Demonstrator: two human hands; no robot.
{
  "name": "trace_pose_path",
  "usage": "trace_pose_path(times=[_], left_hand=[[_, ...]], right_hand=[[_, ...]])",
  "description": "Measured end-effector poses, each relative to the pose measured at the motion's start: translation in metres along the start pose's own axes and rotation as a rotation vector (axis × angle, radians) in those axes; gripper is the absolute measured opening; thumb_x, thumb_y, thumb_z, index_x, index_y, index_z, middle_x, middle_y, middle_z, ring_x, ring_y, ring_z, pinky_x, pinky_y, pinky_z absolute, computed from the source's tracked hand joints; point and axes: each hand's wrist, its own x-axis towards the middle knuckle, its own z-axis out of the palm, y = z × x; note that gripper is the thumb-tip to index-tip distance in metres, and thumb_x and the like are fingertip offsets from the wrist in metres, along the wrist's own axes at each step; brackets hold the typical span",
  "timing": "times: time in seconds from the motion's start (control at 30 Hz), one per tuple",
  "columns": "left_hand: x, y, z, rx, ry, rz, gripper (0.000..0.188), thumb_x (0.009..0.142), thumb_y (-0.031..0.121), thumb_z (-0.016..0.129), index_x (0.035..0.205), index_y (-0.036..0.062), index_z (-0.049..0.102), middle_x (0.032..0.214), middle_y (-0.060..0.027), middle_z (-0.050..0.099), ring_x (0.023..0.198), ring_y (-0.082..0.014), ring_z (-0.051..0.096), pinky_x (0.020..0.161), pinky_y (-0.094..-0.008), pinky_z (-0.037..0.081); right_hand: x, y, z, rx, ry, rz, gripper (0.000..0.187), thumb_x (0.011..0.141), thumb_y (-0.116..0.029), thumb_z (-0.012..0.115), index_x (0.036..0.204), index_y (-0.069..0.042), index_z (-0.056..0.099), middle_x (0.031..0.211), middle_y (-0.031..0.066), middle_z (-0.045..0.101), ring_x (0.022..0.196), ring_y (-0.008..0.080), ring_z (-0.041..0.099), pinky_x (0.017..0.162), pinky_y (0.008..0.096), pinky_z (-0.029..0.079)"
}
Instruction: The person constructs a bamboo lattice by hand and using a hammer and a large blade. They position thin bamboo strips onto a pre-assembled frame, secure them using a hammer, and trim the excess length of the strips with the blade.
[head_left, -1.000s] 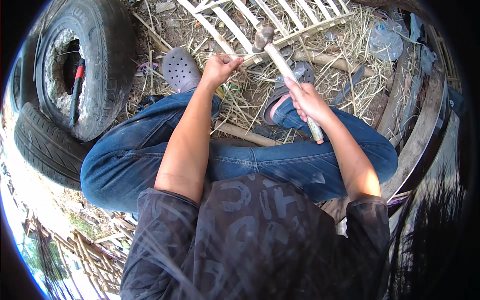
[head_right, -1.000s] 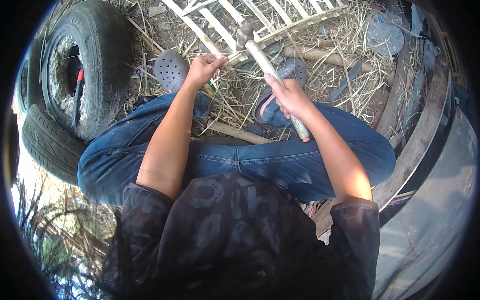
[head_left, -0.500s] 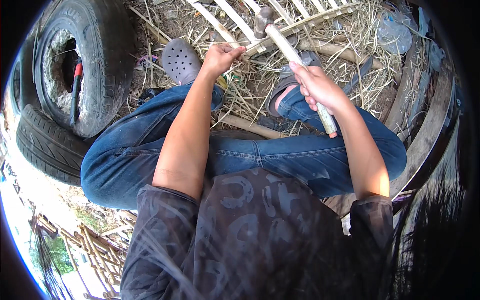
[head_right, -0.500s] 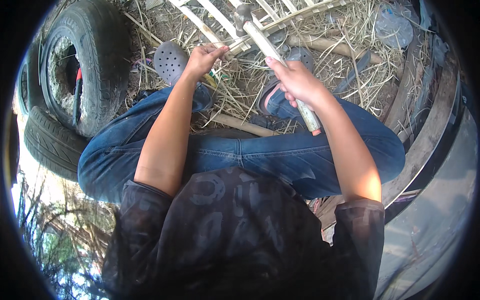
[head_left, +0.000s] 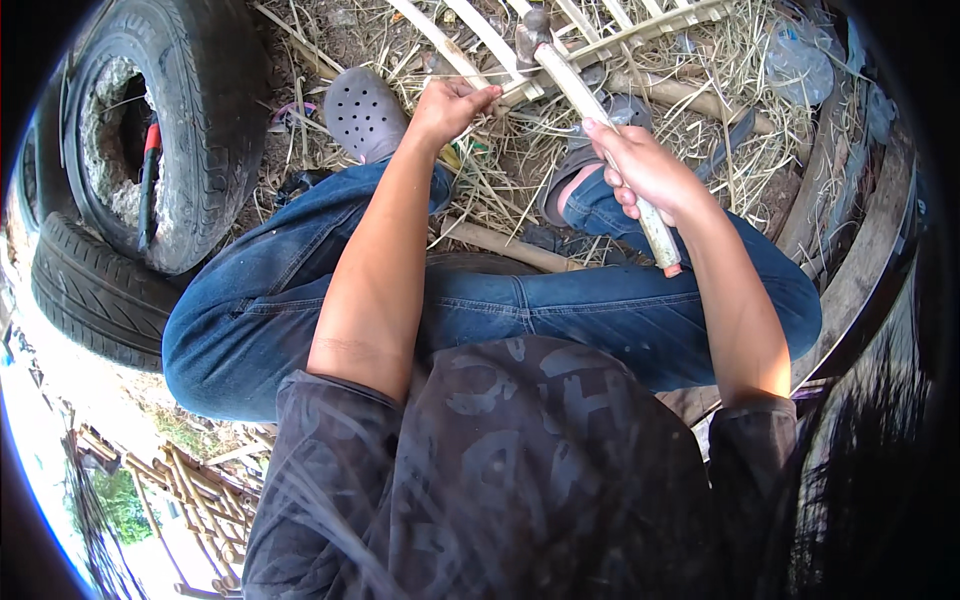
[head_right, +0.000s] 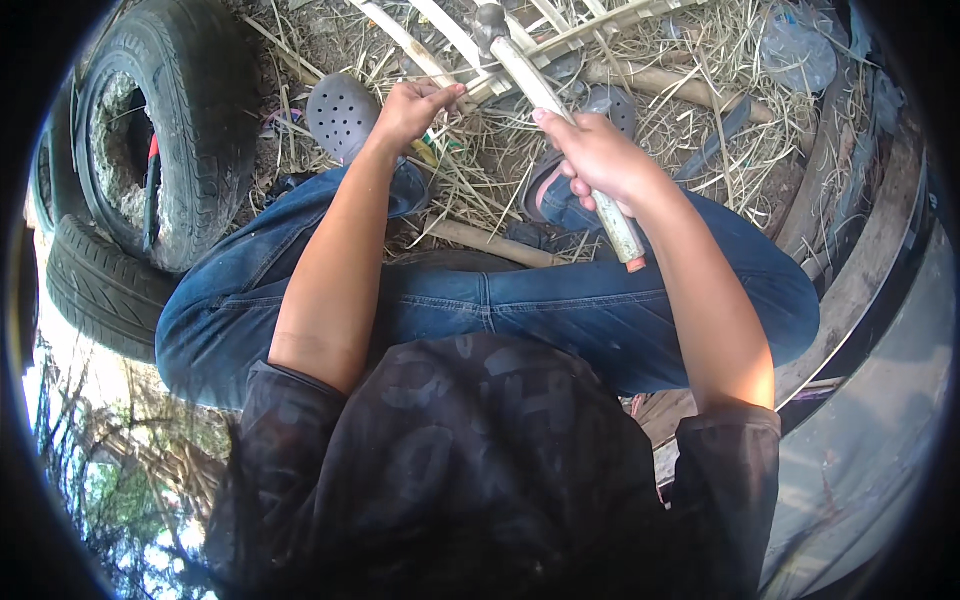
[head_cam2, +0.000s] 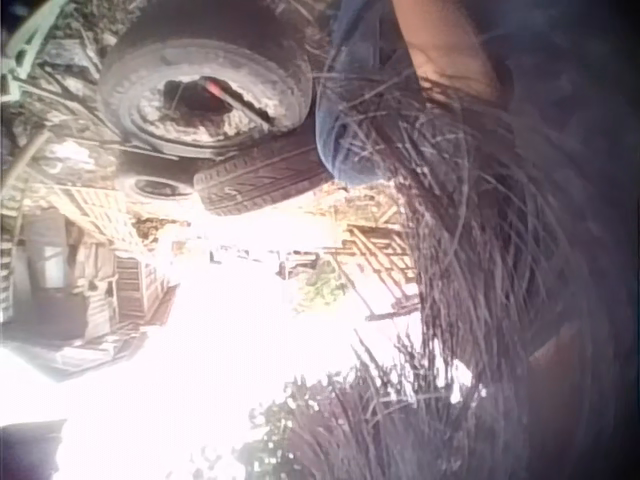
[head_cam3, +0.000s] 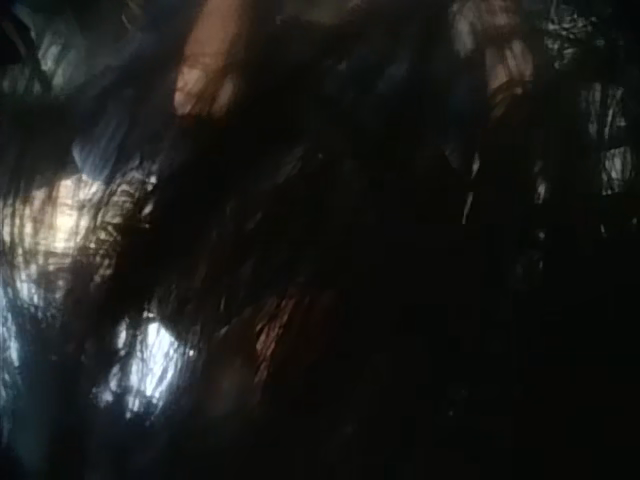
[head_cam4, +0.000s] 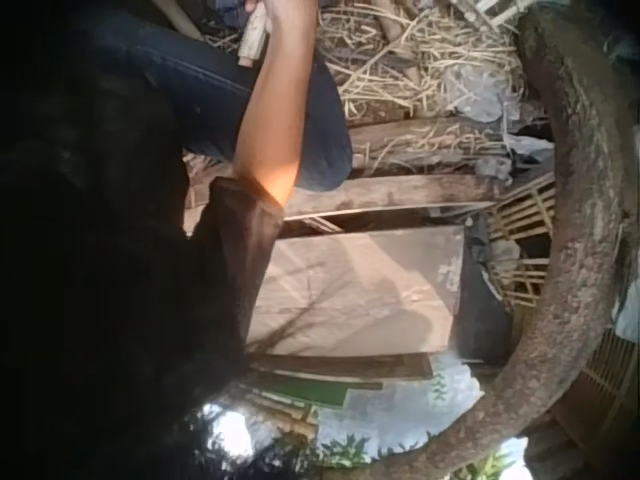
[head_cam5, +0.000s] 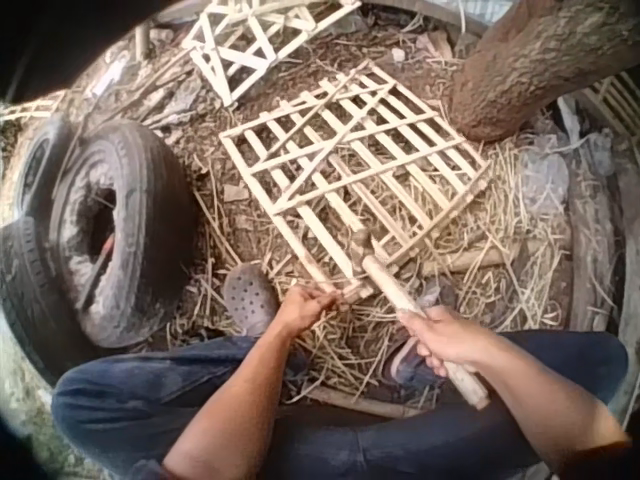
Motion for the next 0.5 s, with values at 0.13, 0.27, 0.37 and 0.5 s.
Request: trace_pose_path(times=[0.13,0.27,0.37,0.5], left_hand=[[-0.003,-0.002,0.003,-0.001,0.004,-0.006,0.037,0.083,0.036,0.07,0.069,0.0017,0.071,0.066,-0.0013,0.058,0.062,-0.0114,0.048,0.061,-0.0269,0.038],[-0.001,-0.003,-0.001,0.006,-0.042,-0.005,0.035,0.082,0.035,0.07,0.069,0.0025,0.072,0.077,-0.004,0.061,0.076,-0.0134,0.054,0.074,-0.0284,0.042],[-0.002,-0.001,-0.004,0.022,-0.033,-0.024,0.036,0.082,0.036,0.07,0.069,0.0022,0.072,0.078,-0.0046,0.062,0.077,-0.0133,0.055,0.075,-0.028,0.042],[-0.003,0.005,-0.002,0.034,0.018,0.072,0.038,0.08,0.038,0.072,0.067,0.002,0.071,0.063,-0.0002,0.056,0.059,-0.0103,0.047,0.06,-0.0278,0.04]], right_hand=[[-0.013,-0.009,0.003,0.109,-0.053,-0.071,0.042,0.094,-0.048,0.046,0.082,-0.007,0.043,0.058,-0.0035,0.038,0.04,0.0046,0.037,0.033,0.0219,0.033],[-0.001,0.001,0.006,0.027,-0.014,0.019,0.041,0.095,-0.047,0.045,0.084,-0.007,0.043,0.06,-0.0033,0.038,0.04,0.0049,0.038,0.033,0.0225,0.034],[-0.017,-0.001,0.007,0.194,-0.058,-0.039,0.041,0.095,-0.047,0.045,0.086,-0.007,0.044,0.06,-0.0033,0.039,0.041,0.005,0.038,0.034,0.0226,0.034],[-0.002,0.008,0.009,0.106,0.017,0.02,0.04,0.095,-0.046,0.045,0.086,-0.007,0.045,0.06,-0.0039,0.039,0.041,0.005,0.039,0.034,0.0227,0.035]])
